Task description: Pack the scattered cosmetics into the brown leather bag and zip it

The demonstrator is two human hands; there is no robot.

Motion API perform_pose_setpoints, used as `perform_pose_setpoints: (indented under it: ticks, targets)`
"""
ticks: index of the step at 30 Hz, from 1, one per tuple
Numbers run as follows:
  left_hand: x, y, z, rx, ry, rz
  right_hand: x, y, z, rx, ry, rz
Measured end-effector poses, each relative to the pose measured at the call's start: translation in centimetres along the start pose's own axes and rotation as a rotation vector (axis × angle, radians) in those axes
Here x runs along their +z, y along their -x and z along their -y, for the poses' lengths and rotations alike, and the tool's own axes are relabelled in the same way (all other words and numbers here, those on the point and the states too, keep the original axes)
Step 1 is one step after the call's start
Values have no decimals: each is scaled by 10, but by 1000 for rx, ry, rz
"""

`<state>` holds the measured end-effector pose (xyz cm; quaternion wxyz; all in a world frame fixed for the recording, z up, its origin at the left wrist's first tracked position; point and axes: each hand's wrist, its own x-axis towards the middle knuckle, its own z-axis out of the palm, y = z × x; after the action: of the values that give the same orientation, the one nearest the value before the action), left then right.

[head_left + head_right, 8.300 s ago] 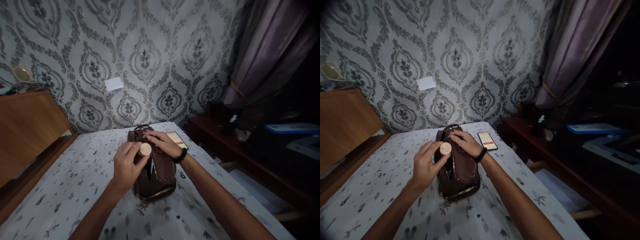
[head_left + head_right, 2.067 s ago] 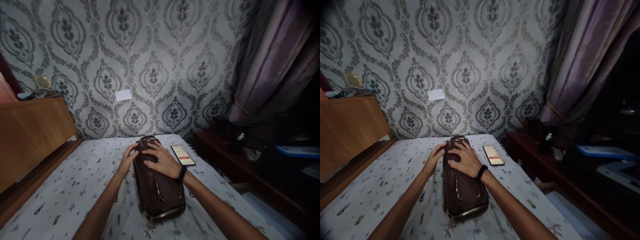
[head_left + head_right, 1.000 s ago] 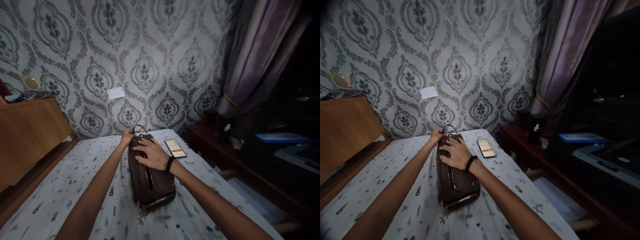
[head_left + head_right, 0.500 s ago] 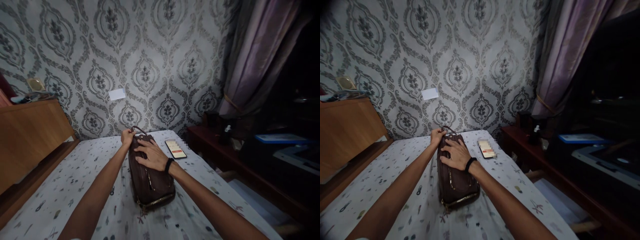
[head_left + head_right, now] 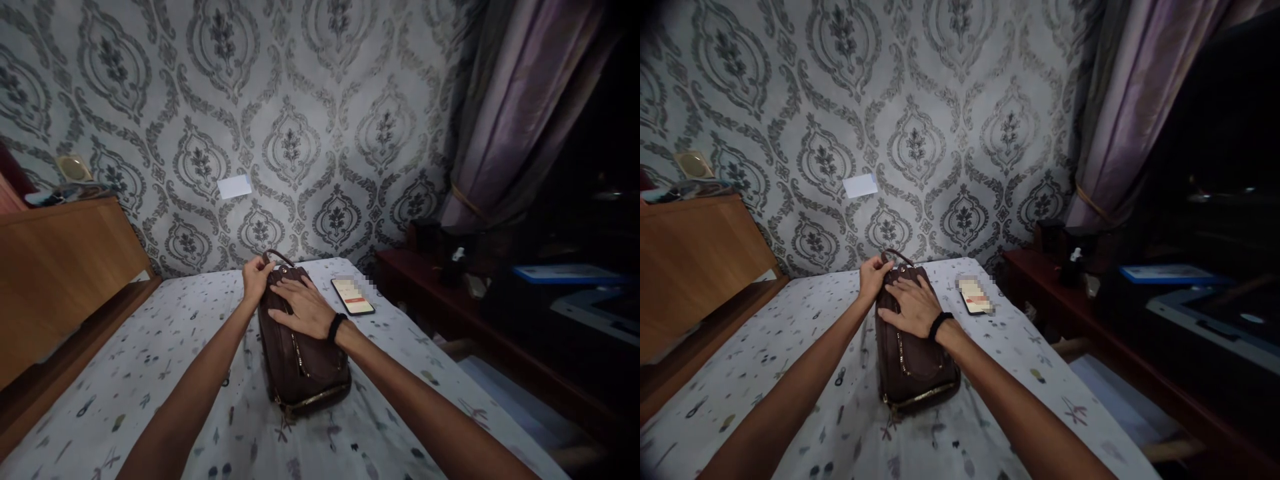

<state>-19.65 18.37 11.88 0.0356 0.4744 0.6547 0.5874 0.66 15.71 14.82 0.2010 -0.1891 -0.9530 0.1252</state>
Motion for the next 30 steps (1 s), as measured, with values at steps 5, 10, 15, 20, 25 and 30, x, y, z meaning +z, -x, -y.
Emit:
perform_pose_setpoints:
  ticks: [5,10,15,20,25,30]
  targets:
    - [-10,-2,-3,13,57,134,0,-1,0,-13,-3,-1]
    - [-17,-4,-4,2,102,263,-3,2,2,-39,11,-18]
    - [-15,-7,1,-3,114,234,-3,11,2,-91,14,-21]
    - [-9,-5,1,16,123,116,1,15,0,-109,5,-65]
    - [-7,5,-8,48,134,53,4,15,2,-103,-3,-94]
    - [-8,20,-17,62,161,38,5,15,2,-110,-12,-118]
